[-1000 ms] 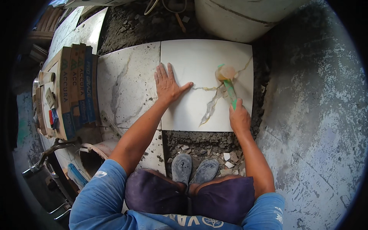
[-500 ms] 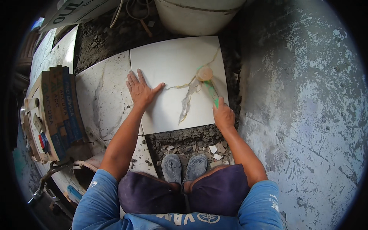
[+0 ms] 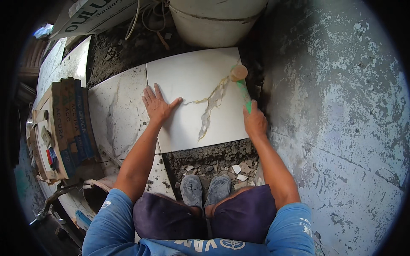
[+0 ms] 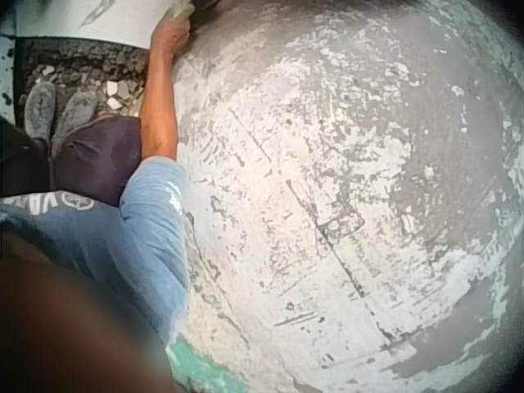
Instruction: Placing and leveling floor tiles using a mallet and level tool.
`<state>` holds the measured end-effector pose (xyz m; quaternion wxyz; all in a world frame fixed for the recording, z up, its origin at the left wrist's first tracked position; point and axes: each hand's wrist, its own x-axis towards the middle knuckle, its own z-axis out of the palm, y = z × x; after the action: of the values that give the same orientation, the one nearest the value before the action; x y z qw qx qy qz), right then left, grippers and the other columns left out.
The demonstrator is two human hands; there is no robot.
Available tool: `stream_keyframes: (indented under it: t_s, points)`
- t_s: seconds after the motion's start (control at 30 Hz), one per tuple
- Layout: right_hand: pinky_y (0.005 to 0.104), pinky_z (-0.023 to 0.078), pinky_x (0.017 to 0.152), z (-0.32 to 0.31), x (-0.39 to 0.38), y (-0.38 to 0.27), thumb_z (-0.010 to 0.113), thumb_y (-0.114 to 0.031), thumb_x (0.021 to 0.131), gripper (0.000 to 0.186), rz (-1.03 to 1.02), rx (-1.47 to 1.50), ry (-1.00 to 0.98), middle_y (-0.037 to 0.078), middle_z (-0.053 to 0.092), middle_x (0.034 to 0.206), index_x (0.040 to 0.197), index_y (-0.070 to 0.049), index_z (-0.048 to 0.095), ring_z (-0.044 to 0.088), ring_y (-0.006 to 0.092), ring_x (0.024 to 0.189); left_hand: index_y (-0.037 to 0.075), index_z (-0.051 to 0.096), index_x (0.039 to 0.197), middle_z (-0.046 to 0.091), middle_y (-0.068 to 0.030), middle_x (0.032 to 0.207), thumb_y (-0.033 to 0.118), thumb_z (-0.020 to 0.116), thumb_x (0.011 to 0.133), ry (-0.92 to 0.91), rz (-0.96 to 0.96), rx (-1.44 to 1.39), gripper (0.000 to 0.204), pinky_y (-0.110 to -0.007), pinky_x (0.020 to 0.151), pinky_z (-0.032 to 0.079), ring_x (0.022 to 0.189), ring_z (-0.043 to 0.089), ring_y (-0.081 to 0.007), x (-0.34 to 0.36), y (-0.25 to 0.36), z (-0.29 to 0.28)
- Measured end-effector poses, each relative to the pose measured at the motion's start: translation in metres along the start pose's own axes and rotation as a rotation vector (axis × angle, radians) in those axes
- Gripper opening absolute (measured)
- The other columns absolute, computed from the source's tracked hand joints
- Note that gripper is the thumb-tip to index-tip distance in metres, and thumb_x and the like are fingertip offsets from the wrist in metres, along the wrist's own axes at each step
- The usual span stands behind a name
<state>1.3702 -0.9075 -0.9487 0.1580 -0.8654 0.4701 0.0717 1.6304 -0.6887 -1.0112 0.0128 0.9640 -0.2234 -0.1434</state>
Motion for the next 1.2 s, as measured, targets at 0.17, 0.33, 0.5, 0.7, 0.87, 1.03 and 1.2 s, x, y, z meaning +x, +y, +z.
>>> stream_keyframes:
  t_s: [0.17,0.33,0.5,0.7,0.87,1.03,1.2]
  points:
    - [0.0561,0.051,0.072,0.012,0.024,-0.011,0.054,-0.037,0.096,0.045,-0.152,-0.103,0.027,0.024,0.067,0.092,0.129,-0.008,0.041,0.065,0.0471,0.082,0.003,0.008,0.155,0.005,-0.0292,0.158,0.091,0.046,0.068,0.036,0.01,0.003,0.129,-0.048,0.12,0.0,0.149,-0.002,-0.0388,0.004,0.002,0.0]
    - [0.0558,0.052,0.071,0.005,0.028,0.002,0.052,-0.037,0.097,0.043,-0.093,-0.092,0.023,0.024,0.067,0.091,0.127,-0.009,0.041,0.065,0.0467,0.082,0.003,0.007,0.155,0.004,-0.0278,0.159,0.092,0.046,0.066,-0.009,-0.015,0.005,0.131,-0.047,0.12,-0.001,0.149,-0.002,-0.0384,0.002,0.001,-0.004]
    - [0.0558,0.052,0.072,-0.003,0.043,-0.018,0.052,-0.038,0.097,0.041,-0.164,-0.081,0.145,0.024,0.067,0.093,0.125,-0.008,0.042,0.065,0.0465,0.083,0.003,0.009,0.155,0.005,-0.0293,0.158,0.09,0.05,0.067,0.02,0.012,-0.068,0.13,-0.048,0.12,0.0,0.149,-0.001,-0.0398,-0.001,0.005,-0.006]
    - [0.0562,0.05,0.076,0.001,0.044,-0.008,0.051,-0.034,0.098,0.039,-0.089,-0.084,-0.006,0.027,0.066,0.097,0.126,-0.007,0.041,0.064,0.0473,0.09,0.003,0.009,0.155,0.005,-0.0282,0.159,0.087,0.048,0.072,0.017,0.038,-0.097,0.123,-0.049,0.12,0.0,0.149,-0.002,-0.0391,-0.004,-0.005,-0.002]
    - [0.0558,0.049,0.076,-0.005,-0.003,-0.006,0.053,-0.035,0.098,0.043,-0.109,-0.017,0.012,0.027,0.066,0.099,0.129,-0.008,0.042,0.062,0.0488,0.09,0.006,0.014,0.154,0.01,-0.0248,0.159,0.071,0.061,0.077,-0.048,0.24,-0.063,0.112,-0.051,0.12,0.009,0.149,0.005,-0.0369,-0.025,-0.044,0.005]
    - [0.0543,0.049,0.073,0.038,-0.06,0.035,0.055,-0.036,0.096,0.042,-0.143,-0.036,-0.029,0.026,0.065,0.1,0.127,-0.009,0.044,0.062,0.0474,0.089,0.013,0.015,0.155,0.013,-0.0125,0.162,0.05,0.084,0.061,-0.22,0.417,-0.018,0.122,-0.052,0.12,0.013,0.15,0.009,-0.0306,-0.069,-0.092,-0.015]
    - [0.0537,0.05,0.071,0.04,-0.085,0.039,0.054,-0.038,0.096,0.043,-0.124,-0.043,-0.001,0.024,0.065,0.103,0.125,-0.007,0.046,0.064,0.0452,0.087,0.013,0.013,0.155,0.013,-0.009,0.162,0.049,0.088,0.05,-0.265,0.467,0.054,0.134,-0.052,0.12,0.013,0.15,0.008,-0.0297,-0.081,-0.105,-0.025]
